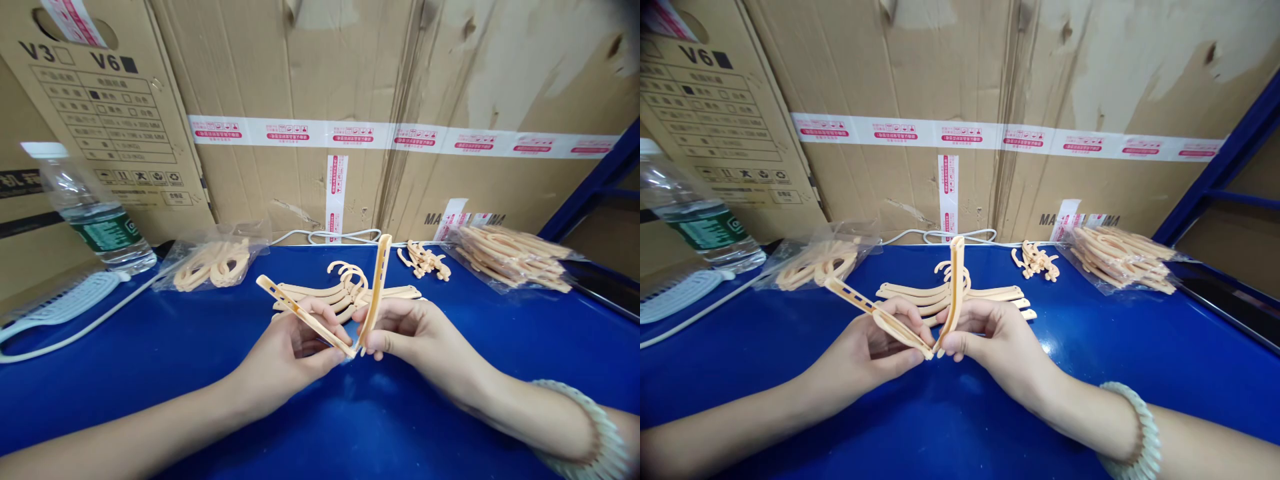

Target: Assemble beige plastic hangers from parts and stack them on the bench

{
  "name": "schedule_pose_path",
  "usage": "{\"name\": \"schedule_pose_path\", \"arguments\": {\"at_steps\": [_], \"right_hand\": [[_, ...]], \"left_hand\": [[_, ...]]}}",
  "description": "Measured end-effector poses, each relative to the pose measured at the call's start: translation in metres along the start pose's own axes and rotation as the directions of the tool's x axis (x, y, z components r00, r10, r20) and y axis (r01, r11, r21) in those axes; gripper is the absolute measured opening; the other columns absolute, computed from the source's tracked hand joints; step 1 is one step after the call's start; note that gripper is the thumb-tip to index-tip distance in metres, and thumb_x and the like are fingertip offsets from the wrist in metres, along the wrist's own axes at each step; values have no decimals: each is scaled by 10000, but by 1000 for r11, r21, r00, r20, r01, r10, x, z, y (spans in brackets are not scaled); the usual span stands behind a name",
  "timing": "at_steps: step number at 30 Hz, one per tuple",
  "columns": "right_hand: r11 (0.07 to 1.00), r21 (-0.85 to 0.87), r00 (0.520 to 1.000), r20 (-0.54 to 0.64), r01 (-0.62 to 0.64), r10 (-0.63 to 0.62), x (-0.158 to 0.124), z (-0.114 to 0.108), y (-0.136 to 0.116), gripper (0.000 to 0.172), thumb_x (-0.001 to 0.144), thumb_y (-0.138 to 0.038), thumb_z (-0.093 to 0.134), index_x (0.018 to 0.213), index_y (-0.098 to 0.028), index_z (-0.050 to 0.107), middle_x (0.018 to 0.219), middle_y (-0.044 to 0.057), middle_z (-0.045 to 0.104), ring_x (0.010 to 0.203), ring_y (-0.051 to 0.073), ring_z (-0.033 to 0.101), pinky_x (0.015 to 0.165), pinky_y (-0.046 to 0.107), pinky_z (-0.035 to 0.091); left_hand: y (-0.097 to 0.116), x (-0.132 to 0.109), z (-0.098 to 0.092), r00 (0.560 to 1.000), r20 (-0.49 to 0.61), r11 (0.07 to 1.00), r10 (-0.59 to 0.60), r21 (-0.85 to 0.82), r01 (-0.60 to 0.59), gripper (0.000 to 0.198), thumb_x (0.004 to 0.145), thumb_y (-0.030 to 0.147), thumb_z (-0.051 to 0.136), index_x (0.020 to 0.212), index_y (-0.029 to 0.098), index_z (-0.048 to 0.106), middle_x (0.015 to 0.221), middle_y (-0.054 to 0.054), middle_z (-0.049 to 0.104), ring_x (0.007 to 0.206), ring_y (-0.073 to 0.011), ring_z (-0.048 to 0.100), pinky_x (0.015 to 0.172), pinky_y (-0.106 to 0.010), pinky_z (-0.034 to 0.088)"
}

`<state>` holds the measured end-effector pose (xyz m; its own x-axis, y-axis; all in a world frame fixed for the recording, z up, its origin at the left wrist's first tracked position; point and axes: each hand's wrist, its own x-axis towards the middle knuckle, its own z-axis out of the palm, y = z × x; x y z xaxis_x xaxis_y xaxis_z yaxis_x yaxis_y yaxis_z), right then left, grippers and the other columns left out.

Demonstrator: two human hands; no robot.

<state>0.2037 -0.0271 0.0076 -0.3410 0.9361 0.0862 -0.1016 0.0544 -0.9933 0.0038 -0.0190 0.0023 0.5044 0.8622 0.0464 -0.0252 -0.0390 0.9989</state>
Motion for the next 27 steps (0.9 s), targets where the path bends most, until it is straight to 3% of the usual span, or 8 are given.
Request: {"name": "schedule_pose_path", "arguments": {"at_steps": [3, 7, 11, 16, 20, 27], "right_hand": [[1000, 17, 1000, -23, 10, -9, 1, -1, 1, 172, 703, -244, 810, 832, -174, 721, 656, -17, 685, 579, 83, 590, 637, 218, 523], [1000, 11, 998, 66, 2, -3, 1, -1, 0, 157, 733, -264, 788, 838, -164, 729, 691, -2, 704, 597, 87, 619, 628, 210, 536], [999, -12, 997, 71, 30, -29, 1, -1, -1, 133, 744, -254, 781, 783, -151, 707, 710, 5, 712, 611, 82, 634, 636, 192, 547], [1000, -15, 997, 73, 4, -2, -1, 1, -2, 170, 726, -258, 799, 755, -138, 682, 688, 16, 718, 620, 100, 667, 643, 199, 568], [999, 6, 996, 84, -34, 33, -2, 2, -3, 200, 670, -220, 837, 774, -134, 691, 671, 12, 727, 612, 107, 683, 625, 194, 577], [999, 28, 997, 63, -39, 37, -4, 4, 5, 235, 675, -231, 833, 802, -137, 658, 710, 21, 740, 648, 111, 702, 649, 195, 585]], "left_hand": [[-2, 0, -1, 1000, 3, 1000, -4, -12, 4, 243, 733, 118, 728, 838, 194, 523, 798, 51, 705, 749, -110, 691, 749, -243, 550], [-6, 0, -3, 1000, 28, 999, -11, -51, 13, 250, 741, 134, 738, 878, 192, 538, 851, 27, 732, 802, -133, 708, 799, -267, 553], [-8, 0, -4, 999, 39, 998, -17, -52, 19, 281, 753, 201, 749, 980, 186, 583, 936, -23, 751, 885, -181, 713, 875, -333, 547], [-9, 0, -3, 995, -84, 998, -53, -28, 51, 263, 685, 209, 790, 869, 184, 603, 864, -15, 761, 815, -188, 727, 759, -283, 571], [-11, 1, -4, 993, -101, 998, -60, -17, 59, 283, 666, 224, 808, 848, 176, 598, 849, -30, 766, 804, -203, 733, 767, -298, 575], [-11, 2, -4, 997, -70, 998, -21, -61, 17, 409, 686, 192, 812, 1040, 186, 608, 932, -30, 768, 810, -176, 732, 752, -261, 580]]}}
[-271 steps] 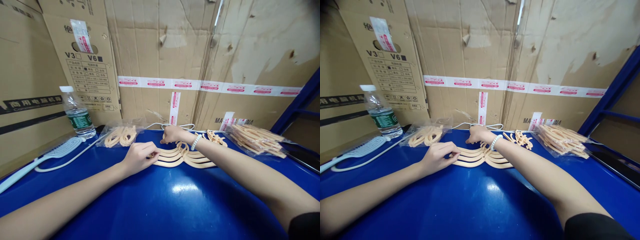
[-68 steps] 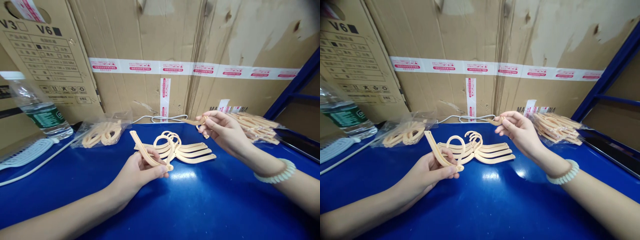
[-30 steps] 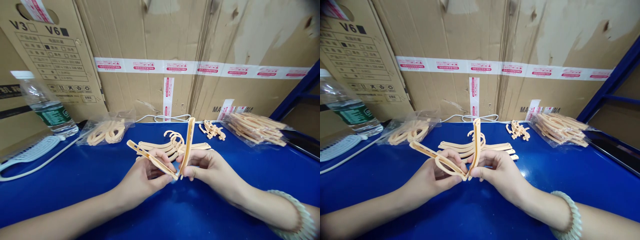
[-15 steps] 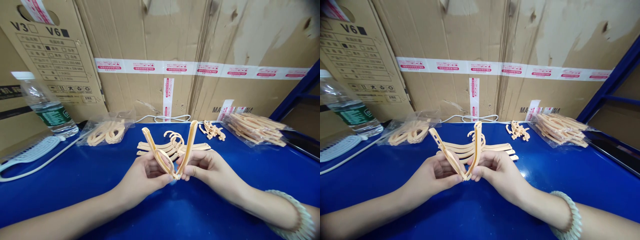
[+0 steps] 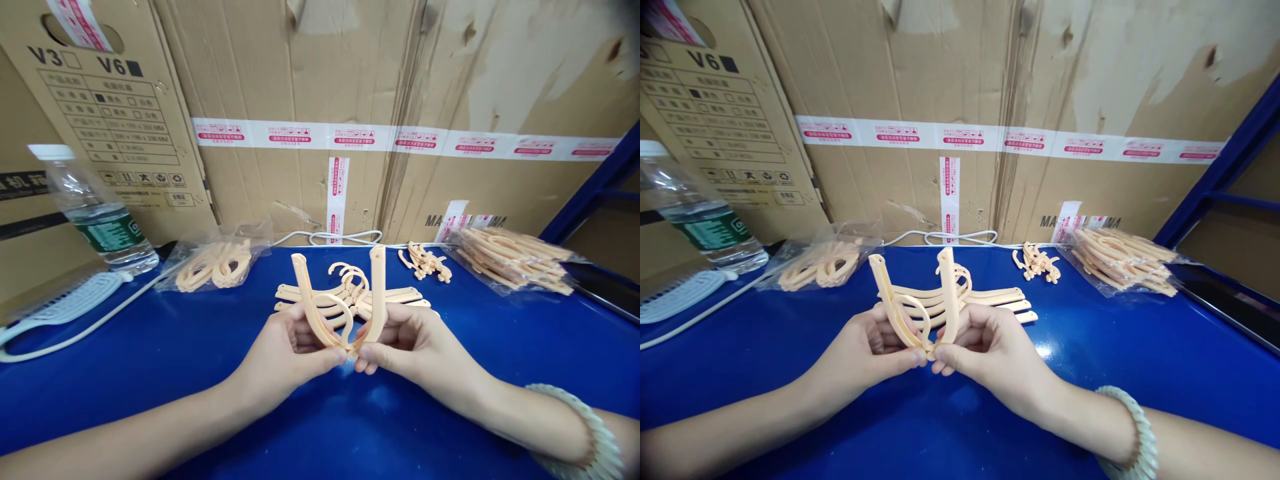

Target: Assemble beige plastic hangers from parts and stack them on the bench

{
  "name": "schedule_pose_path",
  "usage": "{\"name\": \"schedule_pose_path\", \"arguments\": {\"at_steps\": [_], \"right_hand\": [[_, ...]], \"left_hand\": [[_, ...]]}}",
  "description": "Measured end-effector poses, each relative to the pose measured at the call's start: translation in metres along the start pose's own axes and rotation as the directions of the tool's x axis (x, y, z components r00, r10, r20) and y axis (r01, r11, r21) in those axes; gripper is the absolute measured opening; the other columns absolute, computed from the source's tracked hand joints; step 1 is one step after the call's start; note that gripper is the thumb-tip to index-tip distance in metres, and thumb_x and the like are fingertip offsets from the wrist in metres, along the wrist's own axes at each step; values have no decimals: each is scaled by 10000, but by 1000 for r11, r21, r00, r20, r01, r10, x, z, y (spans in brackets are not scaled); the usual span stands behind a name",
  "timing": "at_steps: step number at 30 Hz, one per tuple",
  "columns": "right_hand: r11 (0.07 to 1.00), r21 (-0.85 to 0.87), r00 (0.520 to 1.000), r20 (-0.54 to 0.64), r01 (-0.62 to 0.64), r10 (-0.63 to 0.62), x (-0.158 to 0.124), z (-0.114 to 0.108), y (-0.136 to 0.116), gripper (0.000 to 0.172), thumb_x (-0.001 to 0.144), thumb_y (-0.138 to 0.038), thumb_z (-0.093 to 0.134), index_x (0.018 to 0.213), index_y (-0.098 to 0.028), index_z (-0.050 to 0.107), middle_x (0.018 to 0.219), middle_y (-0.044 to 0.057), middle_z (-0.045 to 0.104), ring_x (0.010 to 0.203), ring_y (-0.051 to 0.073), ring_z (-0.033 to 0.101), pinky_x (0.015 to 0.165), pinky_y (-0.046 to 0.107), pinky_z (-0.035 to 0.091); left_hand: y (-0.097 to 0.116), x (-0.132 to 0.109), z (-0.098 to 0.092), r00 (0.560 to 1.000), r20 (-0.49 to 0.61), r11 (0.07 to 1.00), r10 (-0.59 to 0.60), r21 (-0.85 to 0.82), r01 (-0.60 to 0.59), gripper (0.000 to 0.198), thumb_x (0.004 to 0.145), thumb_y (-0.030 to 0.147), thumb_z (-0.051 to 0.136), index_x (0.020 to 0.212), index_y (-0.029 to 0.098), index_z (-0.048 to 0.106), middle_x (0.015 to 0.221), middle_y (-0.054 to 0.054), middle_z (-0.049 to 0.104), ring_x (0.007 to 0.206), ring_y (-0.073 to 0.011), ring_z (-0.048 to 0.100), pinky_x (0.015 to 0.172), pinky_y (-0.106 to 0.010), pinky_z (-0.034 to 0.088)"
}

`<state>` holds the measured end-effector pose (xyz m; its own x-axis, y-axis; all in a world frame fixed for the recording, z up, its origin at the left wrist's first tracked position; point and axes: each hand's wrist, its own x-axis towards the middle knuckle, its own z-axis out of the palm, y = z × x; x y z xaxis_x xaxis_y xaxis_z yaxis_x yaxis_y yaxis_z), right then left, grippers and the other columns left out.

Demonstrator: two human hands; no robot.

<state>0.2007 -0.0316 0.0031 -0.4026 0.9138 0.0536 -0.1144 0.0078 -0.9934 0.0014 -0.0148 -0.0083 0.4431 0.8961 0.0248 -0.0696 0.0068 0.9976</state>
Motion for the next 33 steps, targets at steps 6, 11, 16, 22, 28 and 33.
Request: {"name": "schedule_pose_path", "arguments": {"at_steps": [6, 11, 16, 22, 28, 33], "right_hand": [[998, -63, 999, -29, 14, -15, 4, 0, -3, 271, 677, -260, 828, 793, -152, 608, 677, -4, 700, 583, 100, 669, 562, 190, 573], [975, -201, 993, 83, 94, -79, 12, -39, -32, 274, 702, -300, 808, 716, -166, 570, 693, -1, 670, 597, 138, 673, 491, 231, 563], [706, -666, 970, 149, 240, -190, 17, -88, -64, 177, 725, -310, 781, 780, -163, 699, 720, 38, 720, 638, 150, 671, 571, 251, 523], [251, -907, 940, 313, 338, -136, 19, -106, -72, 111, 771, -272, 683, 716, -176, 677, 758, 33, 671, 697, 147, 600, 657, 294, 466], [272, -890, 917, 394, 366, 56, 15, -104, -67, 132, 749, -278, 711, 693, -178, 645, 825, 16, 619, 742, 141, 587, 710, 299, 462], [243, -909, 920, 374, 338, 119, 14, -99, -62, 165, 746, -264, 732, 667, -169, 623, 782, 12, 601, 708, 141, 573, 675, 290, 446]], "left_hand": [[7, -1, -1, 999, -35, 999, -2, -40, 1, 316, 727, 204, 792, 993, 162, 626, 850, -19, 761, 765, -143, 713, 696, -222, 570], [21, 7, -17, 994, -106, 993, 11, -113, -23, 270, 681, 212, 830, 732, 147, 573, 683, 1, 708, 659, -102, 671, 647, -171, 529], [36, 21, -46, 994, -107, 995, 3, -101, -13, 205, 674, 227, 829, 730, 138, 653, 762, -25, 709, 696, -107, 660, 694, -188, 542], [47, 29, -73, 994, -109, 967, 10, 255, 18, 173, 679, 263, 809, 781, 162, 712, 735, -35, 705, 708, -146, 661, 652, -217, 535], [54, 23, -74, 933, 305, 521, 192, 774, -360, 136, 745, 316, 738, 730, 189, 693, 765, -29, 661, 742, -167, 621, 672, -259, 496], [49, 19, -72, 865, 468, 309, 179, 808, -502, 51, 777, 233, 684, 745, 195, 672, 750, -15, 602, 769, -163, 565, 664, -250, 445]]}}
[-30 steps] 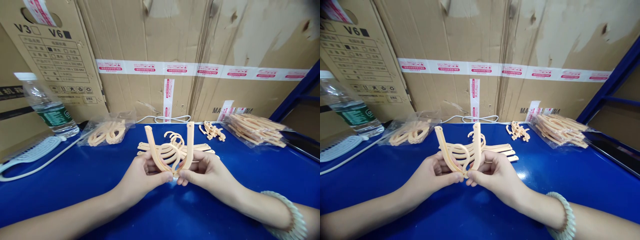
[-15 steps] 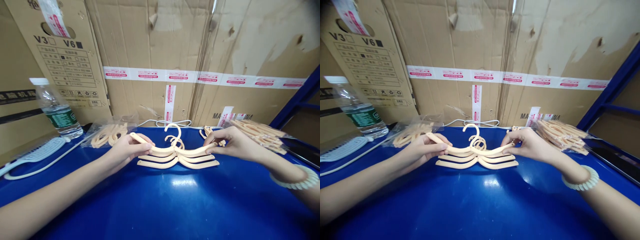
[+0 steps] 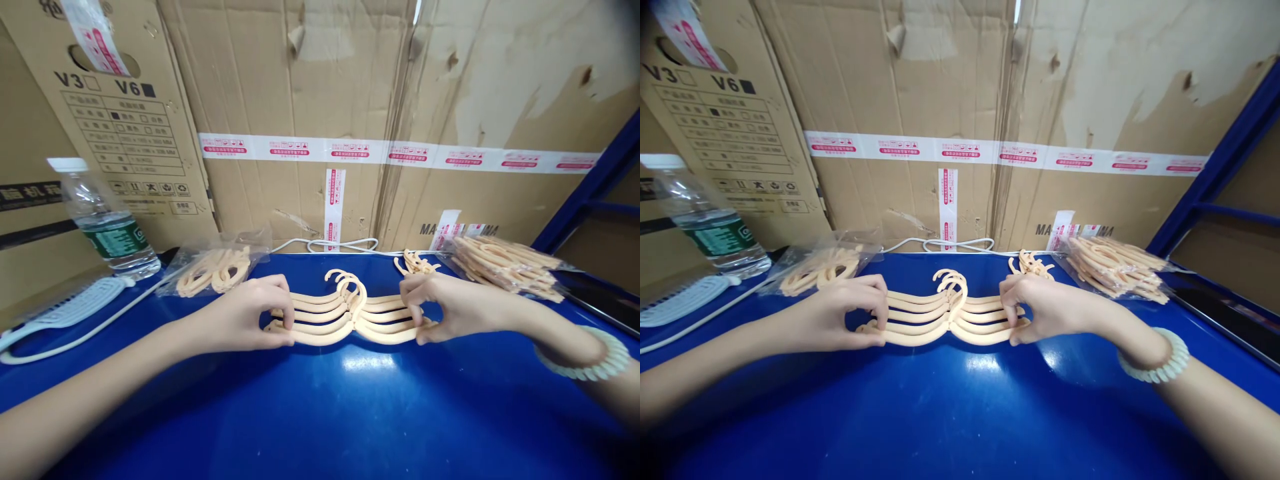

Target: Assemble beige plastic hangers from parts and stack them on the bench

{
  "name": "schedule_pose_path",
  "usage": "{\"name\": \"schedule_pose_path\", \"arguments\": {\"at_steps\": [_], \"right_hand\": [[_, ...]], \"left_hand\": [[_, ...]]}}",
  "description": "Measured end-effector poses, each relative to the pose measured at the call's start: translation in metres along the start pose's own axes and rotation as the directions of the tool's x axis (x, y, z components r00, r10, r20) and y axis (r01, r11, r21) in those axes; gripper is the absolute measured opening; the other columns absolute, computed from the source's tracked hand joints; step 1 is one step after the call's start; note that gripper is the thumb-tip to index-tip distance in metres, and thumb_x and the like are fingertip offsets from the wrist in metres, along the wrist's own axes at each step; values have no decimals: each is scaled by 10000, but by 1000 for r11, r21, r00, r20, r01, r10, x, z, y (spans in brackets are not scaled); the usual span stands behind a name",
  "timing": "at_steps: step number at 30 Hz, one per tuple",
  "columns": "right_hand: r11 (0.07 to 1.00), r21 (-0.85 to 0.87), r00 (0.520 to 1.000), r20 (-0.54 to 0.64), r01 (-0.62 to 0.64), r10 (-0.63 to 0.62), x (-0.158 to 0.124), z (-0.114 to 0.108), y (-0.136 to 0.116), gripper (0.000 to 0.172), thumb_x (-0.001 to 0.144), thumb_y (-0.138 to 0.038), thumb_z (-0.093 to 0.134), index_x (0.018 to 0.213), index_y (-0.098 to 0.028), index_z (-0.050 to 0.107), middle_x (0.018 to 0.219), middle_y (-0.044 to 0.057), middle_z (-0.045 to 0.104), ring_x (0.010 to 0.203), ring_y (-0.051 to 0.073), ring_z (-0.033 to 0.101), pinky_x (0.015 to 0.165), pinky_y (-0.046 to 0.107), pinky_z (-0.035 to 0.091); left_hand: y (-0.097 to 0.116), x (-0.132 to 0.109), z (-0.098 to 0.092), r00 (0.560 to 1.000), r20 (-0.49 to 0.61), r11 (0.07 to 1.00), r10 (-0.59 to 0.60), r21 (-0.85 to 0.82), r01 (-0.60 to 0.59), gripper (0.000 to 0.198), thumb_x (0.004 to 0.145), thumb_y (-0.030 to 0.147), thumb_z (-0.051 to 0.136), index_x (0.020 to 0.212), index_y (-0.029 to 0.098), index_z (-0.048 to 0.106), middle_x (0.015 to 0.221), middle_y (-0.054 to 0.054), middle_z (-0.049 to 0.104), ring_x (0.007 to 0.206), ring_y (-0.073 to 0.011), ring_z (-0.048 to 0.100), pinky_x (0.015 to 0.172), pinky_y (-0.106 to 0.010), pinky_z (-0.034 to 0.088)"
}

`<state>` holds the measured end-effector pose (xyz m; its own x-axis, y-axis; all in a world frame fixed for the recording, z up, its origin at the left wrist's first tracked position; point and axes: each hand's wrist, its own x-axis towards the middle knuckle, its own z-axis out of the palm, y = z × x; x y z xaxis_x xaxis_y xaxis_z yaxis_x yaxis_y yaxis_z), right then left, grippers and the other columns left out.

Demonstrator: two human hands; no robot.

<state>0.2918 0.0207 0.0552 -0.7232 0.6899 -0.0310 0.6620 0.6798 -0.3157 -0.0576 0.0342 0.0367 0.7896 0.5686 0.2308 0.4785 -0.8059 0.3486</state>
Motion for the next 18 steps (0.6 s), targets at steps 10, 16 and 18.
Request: {"name": "schedule_pose_path", "arguments": {"at_steps": [10, 16, 18], "right_hand": [[981, -114, 987, 2, -159, 161, -2, 5, -16, 296, 699, -366, 789, 769, -180, 570, 840, 29, 584, 754, 176, 543, 648, 289, 419], [981, -128, 989, -7, -147, 147, 2, 13, -37, 224, 793, -343, 720, 765, -177, 572, 862, 41, 566, 753, 168, 533, 654, 281, 419], [980, -157, 992, -20, -125, 123, 5, 15, -34, 235, 832, -337, 681, 705, -176, 568, 817, 41, 556, 741, 166, 526, 656, 284, 416]], "left_hand": [[30, 2, 27, 993, -60, 964, 105, 250, -87, 35, 801, 162, 527, 820, 192, 521, 848, -38, 598, 799, -197, 519, 712, -319, 421], [38, 1, 51, 981, -160, 966, 109, 250, -67, 107, 892, 159, 475, 937, 186, 568, 1132, -103, 620, 1081, -258, 545, 932, -412, 432], [36, 1, 53, 977, -177, 959, 116, 276, -64, 111, 902, 159, 467, 885, 187, 573, 1069, -90, 643, 1040, -258, 575, 909, -419, 446]]}}
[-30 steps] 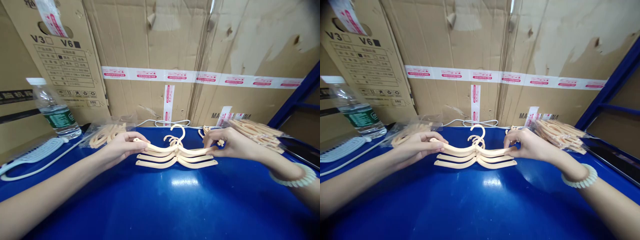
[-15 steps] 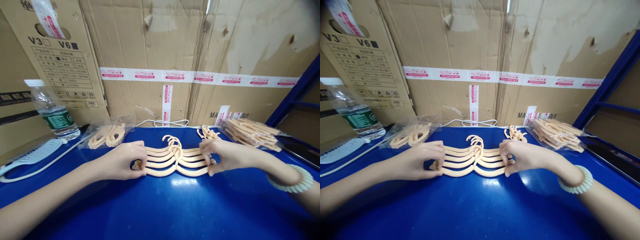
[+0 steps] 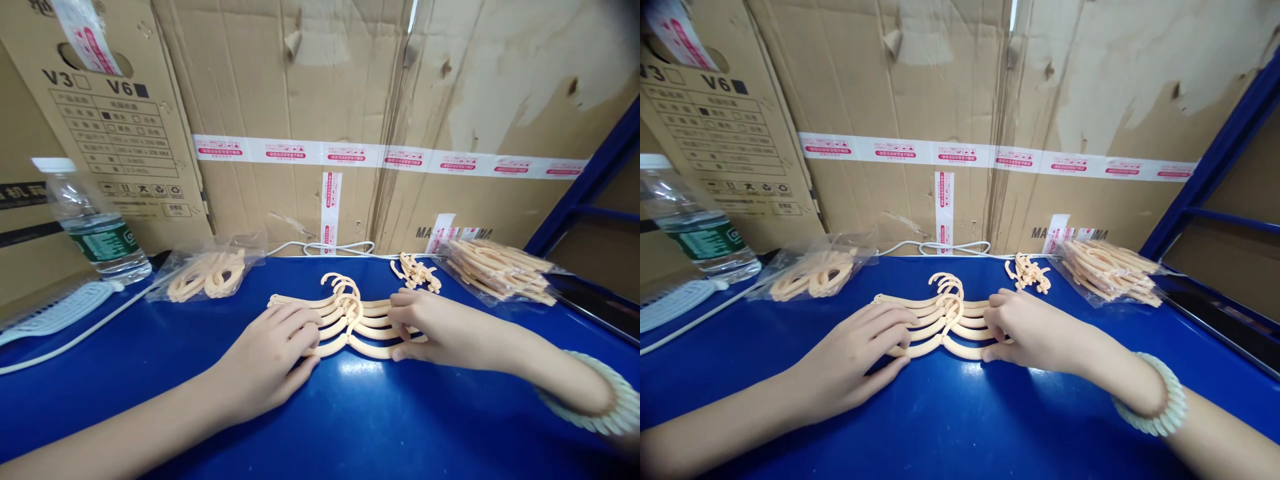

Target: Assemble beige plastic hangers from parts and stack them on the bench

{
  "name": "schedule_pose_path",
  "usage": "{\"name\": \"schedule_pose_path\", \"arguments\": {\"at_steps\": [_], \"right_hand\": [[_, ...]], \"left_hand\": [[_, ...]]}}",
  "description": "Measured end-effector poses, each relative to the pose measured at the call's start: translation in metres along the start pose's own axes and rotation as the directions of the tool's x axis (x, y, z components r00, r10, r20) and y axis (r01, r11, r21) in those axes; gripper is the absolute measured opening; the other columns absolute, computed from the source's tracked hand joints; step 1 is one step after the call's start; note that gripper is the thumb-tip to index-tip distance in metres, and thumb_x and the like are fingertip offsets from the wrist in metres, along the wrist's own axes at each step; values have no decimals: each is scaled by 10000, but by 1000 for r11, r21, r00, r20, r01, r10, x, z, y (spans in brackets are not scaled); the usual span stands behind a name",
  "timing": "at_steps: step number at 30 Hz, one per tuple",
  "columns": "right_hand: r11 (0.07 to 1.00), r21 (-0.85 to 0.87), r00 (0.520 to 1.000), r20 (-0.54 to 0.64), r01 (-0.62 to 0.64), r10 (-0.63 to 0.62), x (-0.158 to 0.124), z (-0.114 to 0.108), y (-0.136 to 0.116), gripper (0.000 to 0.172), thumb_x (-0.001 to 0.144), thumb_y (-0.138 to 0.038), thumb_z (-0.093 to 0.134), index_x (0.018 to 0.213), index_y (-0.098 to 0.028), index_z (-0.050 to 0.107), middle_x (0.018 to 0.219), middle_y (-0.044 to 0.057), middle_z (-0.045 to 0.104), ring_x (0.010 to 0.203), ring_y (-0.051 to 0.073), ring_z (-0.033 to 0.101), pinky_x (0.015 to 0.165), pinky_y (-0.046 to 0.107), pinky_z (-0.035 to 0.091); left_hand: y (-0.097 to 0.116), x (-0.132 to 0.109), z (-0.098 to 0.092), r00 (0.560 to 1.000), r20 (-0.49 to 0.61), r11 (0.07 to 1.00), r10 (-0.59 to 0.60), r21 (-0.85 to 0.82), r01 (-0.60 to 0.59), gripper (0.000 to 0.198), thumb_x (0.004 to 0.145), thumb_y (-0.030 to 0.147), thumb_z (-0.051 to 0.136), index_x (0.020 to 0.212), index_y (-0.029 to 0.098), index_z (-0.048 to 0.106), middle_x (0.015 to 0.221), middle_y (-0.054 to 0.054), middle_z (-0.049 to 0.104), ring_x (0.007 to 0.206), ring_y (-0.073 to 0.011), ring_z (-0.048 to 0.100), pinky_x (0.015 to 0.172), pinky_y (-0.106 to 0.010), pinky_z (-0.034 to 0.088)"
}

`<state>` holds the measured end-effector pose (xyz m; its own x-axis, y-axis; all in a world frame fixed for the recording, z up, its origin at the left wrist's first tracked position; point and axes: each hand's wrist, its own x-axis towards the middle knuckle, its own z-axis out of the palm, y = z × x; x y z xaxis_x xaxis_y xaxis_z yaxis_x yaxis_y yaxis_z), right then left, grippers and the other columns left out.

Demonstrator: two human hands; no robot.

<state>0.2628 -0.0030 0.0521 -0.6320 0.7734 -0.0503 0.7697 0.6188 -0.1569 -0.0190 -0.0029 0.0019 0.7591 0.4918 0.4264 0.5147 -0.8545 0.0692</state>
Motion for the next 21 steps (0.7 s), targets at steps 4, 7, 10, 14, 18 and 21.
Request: {"name": "schedule_pose_path", "arguments": {"at_steps": [4, 7, 10, 14, 18, 21], "right_hand": [[993, -113, 996, -91, -19, 9, 4, 6, 6, 235, 852, -302, 636, 674, -174, 549, 788, 57, 555, 732, 177, 519, 645, 300, 423], [975, -195, 975, -216, -105, 61, 3, 18, -3, 152, 882, -271, 550, 786, -158, 581, 869, 110, 584, 762, 213, 544, 675, 354, 470], [978, -140, 951, -288, -154, 109, 2, 34, -22, 362, 921, -367, 482, 1123, -89, 593, 1162, 223, 589, 1035, 326, 577, 855, 481, 502], [983, -43, 976, -140, -177, 169, 1, 50, -42, 799, 919, -585, 394, 1484, -28, 303, 1532, 266, 279, 1417, 423, 247, 1097, 633, 295], [970, 21, 969, -48, -241, 242, 5, 53, -43, 838, 933, -588, 329, 1518, -6, 181, 1562, 244, 121, 1448, 395, 109, 1136, 635, 198], [972, 25, 966, -108, -233, 235, 14, 55, -34, 830, 938, -592, 317, 1518, -13, 185, 1561, 240, 121, 1452, 369, 87, 1146, 605, 193]], "left_hand": [[0, 2, 0, 1000, 6, 992, -8, 126, 7, 158, 918, 154, 442, 879, 172, 594, 1056, -103, 665, 1056, -294, 588, 911, -474, 448], [7, 1, 1, 997, 36, 983, -70, 174, 63, 213, 922, 171, 441, 1011, 146, 632, 1168, -143, 650, 1140, -329, 562, 964, -517, 429], [19, -6, 7, 987, 31, 979, -156, 140, 151, 459, 926, 390, 502, 1307, 136, 536, 1386, -170, 529, 1288, -367, 460, 1067, -550, 349], [32, -18, 16, 951, 34, 949, -308, 82, 305, 688, 917, 591, 430, 1476, 196, 356, 1538, -112, 340, 1408, -352, 307, 1141, -546, 242], [25, -16, 12, 946, 119, 953, -302, 27, 301, 703, 932, 606, 384, 1510, 226, 258, 1549, -91, 309, 1435, -316, 262, 1166, -533, 183], [5, -5, 6, 948, 202, 968, -245, -9, 251, 716, 938, 607, 370, 1520, 220, 212, 1561, -108, 263, 1448, -312, 225, 1163, -538, 183]]}}
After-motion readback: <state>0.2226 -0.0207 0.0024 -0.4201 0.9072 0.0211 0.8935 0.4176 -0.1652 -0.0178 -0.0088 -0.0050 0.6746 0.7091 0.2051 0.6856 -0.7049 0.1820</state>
